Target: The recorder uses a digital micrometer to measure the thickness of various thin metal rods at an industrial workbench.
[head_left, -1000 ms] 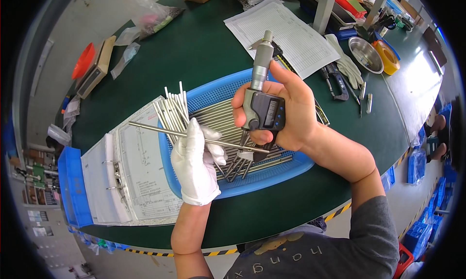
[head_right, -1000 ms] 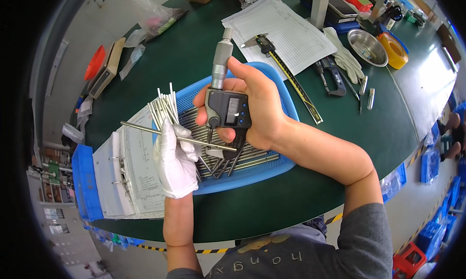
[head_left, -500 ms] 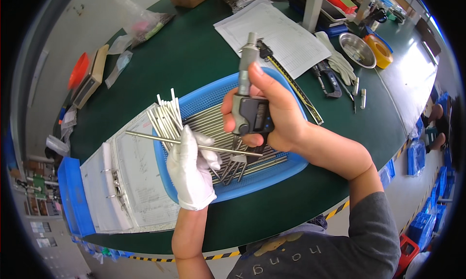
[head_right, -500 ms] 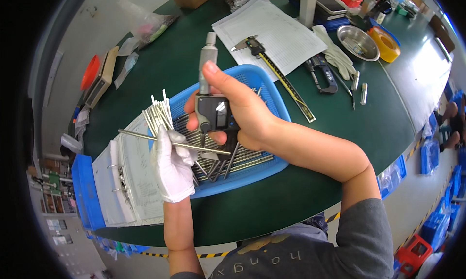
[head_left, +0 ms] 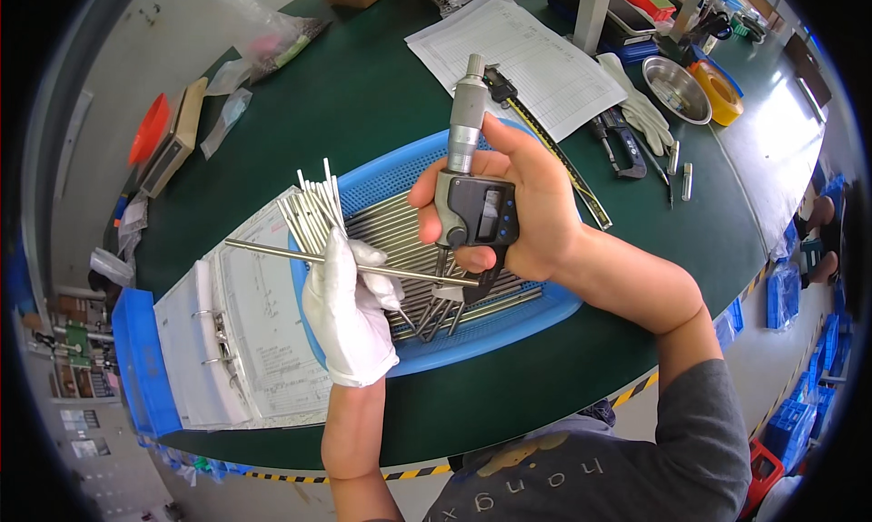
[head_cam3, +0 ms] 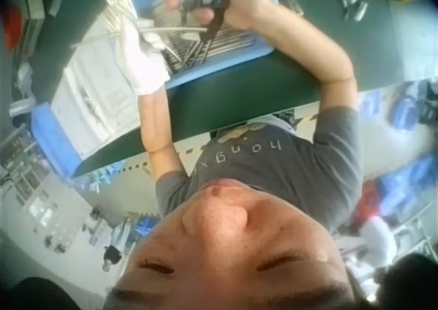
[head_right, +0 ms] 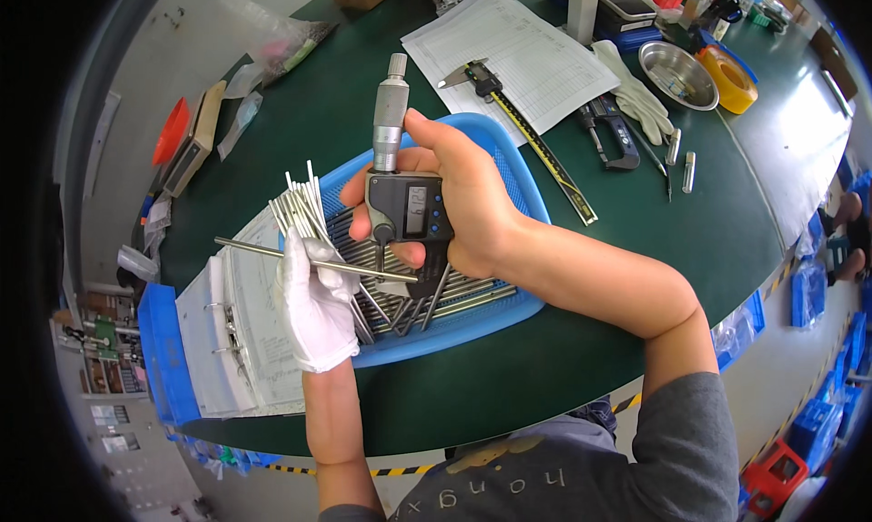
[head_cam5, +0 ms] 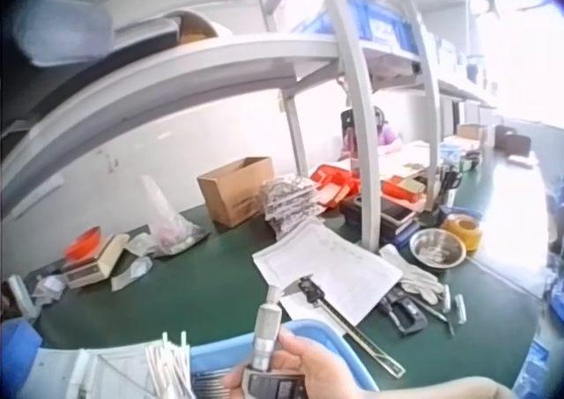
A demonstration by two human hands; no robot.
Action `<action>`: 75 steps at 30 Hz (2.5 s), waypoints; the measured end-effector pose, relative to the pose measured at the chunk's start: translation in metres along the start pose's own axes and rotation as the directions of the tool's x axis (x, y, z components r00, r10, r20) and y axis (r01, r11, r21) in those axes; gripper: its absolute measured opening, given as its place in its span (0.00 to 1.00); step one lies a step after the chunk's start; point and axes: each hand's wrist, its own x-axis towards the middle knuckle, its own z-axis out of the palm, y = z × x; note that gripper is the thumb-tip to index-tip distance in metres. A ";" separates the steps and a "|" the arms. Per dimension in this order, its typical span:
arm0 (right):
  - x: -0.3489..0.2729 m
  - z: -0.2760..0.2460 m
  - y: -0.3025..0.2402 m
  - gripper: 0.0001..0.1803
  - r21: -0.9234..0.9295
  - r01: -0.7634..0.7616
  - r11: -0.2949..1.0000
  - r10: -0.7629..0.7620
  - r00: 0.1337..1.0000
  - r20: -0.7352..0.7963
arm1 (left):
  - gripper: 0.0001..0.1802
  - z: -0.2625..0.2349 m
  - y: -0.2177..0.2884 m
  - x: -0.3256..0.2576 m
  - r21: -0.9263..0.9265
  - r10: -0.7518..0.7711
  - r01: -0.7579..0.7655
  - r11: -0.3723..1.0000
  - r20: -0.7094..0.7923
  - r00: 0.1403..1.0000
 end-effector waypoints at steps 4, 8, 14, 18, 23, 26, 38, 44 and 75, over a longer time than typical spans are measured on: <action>-0.001 0.001 0.000 0.36 -0.029 0.021 0.999 -0.021 1.000 -0.011 | 0.18 -0.001 0.001 0.000 0.002 -0.004 0.004 1.000 -0.020 1.000; -0.003 0.004 0.000 0.34 -0.112 0.044 0.993 -0.049 0.998 -0.046 | 0.18 -0.003 -0.001 0.000 0.006 -0.015 0.015 1.000 0.009 1.000; -0.001 0.002 0.000 0.37 -0.173 0.026 0.985 -0.035 0.998 -0.047 | 0.18 -0.001 -0.002 -0.002 0.004 -0.024 0.024 1.000 -0.022 0.999; -0.002 0.003 0.000 0.37 -0.152 0.037 0.988 -0.042 0.999 -0.029 | 0.18 0.003 0.000 -0.002 -0.020 -0.017 0.016 1.000 -0.051 0.999; -0.002 0.003 -0.001 0.36 -0.075 0.022 0.997 -0.023 1.000 -0.014 | 0.18 -0.001 -0.001 0.001 -0.024 -0.002 0.001 1.000 -0.058 0.998; -0.001 0.002 0.000 0.36 -0.038 0.000 0.999 0.001 1.000 0.013 | 0.18 -0.006 0.000 0.003 -0.031 0.012 -0.014 0.999 -0.064 0.998; -0.003 0.005 -0.001 0.36 -0.158 0.034 0.987 -0.043 0.997 -0.057 | 0.17 -0.007 -0.002 0.003 -0.023 0.015 -0.016 1.000 -0.053 0.998; -0.001 0.003 0.002 0.38 -0.153 0.044 0.987 -0.046 0.999 -0.008 | 0.17 -0.010 -0.003 0.004 -0.071 -0.015 0.011 0.997 -0.065 0.998; -0.001 0.004 0.001 0.38 -0.051 -0.006 0.999 0.006 1.000 -0.006 | 0.17 -0.016 0.002 0.008 -0.098 0.017 -0.026 0.995 -0.091 0.996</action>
